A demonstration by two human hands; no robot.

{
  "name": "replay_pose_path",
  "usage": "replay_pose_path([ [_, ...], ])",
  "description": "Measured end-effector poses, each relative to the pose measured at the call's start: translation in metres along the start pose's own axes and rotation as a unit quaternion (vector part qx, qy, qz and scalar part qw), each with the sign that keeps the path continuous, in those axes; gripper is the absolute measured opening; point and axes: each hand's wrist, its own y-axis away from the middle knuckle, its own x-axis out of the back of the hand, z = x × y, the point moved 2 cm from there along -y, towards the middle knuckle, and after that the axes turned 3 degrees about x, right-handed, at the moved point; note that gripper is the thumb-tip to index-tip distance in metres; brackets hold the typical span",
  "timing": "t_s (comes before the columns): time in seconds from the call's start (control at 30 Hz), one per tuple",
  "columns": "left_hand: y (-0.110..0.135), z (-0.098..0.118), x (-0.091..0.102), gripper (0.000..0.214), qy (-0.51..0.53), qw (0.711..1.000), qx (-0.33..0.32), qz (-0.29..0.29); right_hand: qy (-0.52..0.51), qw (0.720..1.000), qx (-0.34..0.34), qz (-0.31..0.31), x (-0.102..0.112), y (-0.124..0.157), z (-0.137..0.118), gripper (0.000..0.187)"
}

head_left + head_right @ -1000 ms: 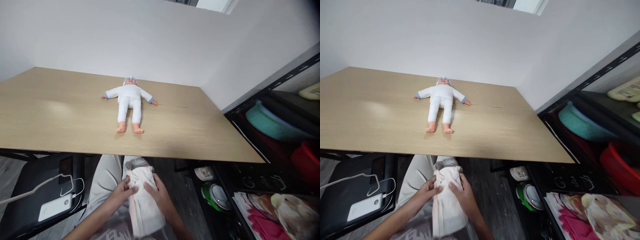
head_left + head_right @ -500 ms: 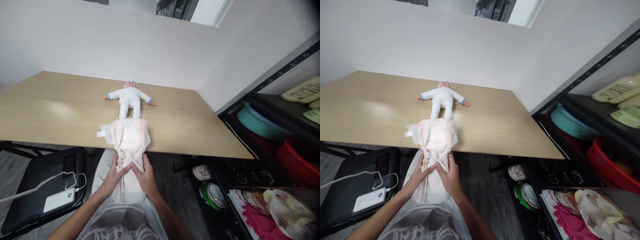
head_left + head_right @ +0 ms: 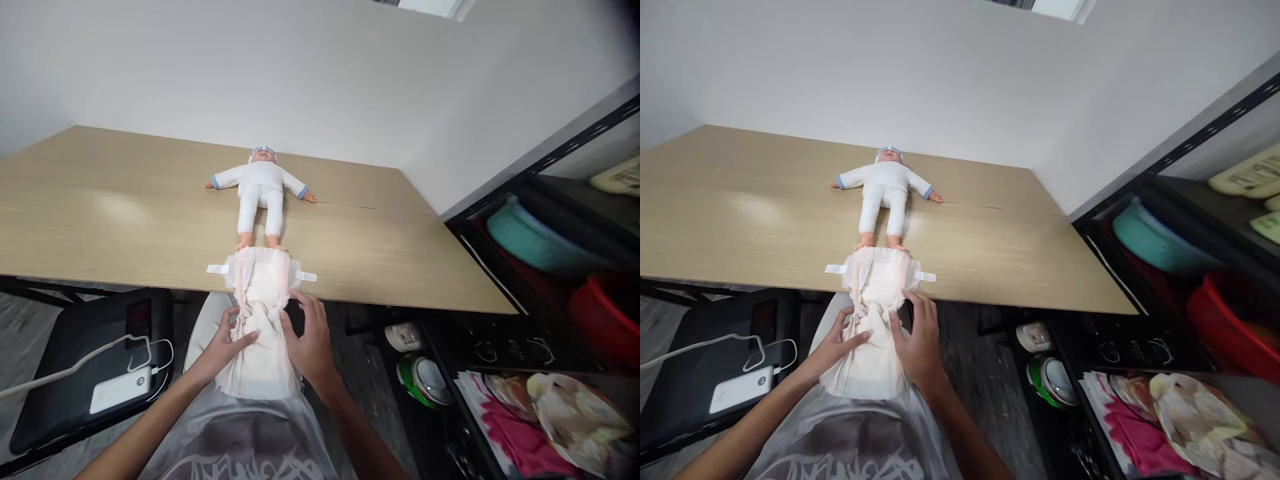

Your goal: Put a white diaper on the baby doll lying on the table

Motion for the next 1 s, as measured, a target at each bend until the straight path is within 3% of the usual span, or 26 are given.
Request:
replay_pose_path([
  [0.13, 0.006, 0.007, -0.005, 0.104, -0.015, 1.000, 0.014, 0.000, 0.056, 0.987, 0.097, -0.114, -0.031, -0.057, -0.011, 0.062],
  [0.23, 0.017, 0.019, 0.003, 0.100, -0.072, 0.997, -0.001, -0.017, 0.111, 0.969, 0.108, -0.195, -0.064, -0.084, 0.001, 0.074],
  [0.37, 0.026, 0.051, 0.037, 0.068, -0.242, 0.966, -0.029, -0.092, 0.147, 0.955, 0.107, -0.234, -0.085, -0.088, 0.021, 0.073],
  [0.43, 0.014, 0.076, 0.059, 0.045, -0.312, 0.944, -0.077, -0.070, 0.153, 0.955, 0.111, -0.230, -0.086, -0.085, 0.025, 0.072],
  [0.5, -0.015, 0.109, 0.075, 0.037, -0.355, 0.921, -0.159, 0.000, 0.154, 0.955, 0.111, -0.227, -0.086, -0.083, 0.026, 0.072],
  [0.57, -0.058, 0.144, 0.081, 0.041, -0.414, 0.871, -0.252, 0.077, 0.152, 0.955, 0.111, -0.228, -0.085, -0.083, 0.026, 0.072],
  [0.6, -0.081, 0.161, 0.080, 0.045, -0.456, 0.830, -0.302, 0.107, 0.150, 0.956, 0.112, -0.227, -0.085, -0.083, 0.025, 0.072],
  [0.67, -0.127, 0.191, 0.071, 0.058, -0.560, 0.737, -0.362, 0.113, 0.147, 0.957, 0.112, -0.225, -0.085, -0.083, 0.025, 0.072],
  [0.77, -0.178, 0.216, 0.049, 0.081, -0.680, 0.608, -0.410, -0.015, 0.149, 0.956, 0.111, -0.227, -0.085, -0.082, 0.026, 0.072],
  [0.87, -0.204, 0.221, 0.031, 0.113, -0.741, 0.497, -0.434, -0.127, 0.159, 0.954, 0.113, -0.228, -0.085, -0.082, 0.025, 0.073],
  [0.93, -0.215, 0.220, 0.022, 0.117, -0.755, 0.453, -0.451, -0.148, 0.168, 0.952, 0.114, -0.229, -0.084, -0.082, 0.024, 0.073],
  [1.0, -0.222, 0.219, 0.014, 0.097, -0.745, 0.436, -0.481, -0.152, 0.178, 0.949, 0.114, -0.235, -0.083, -0.082, 0.021, 0.072],
])
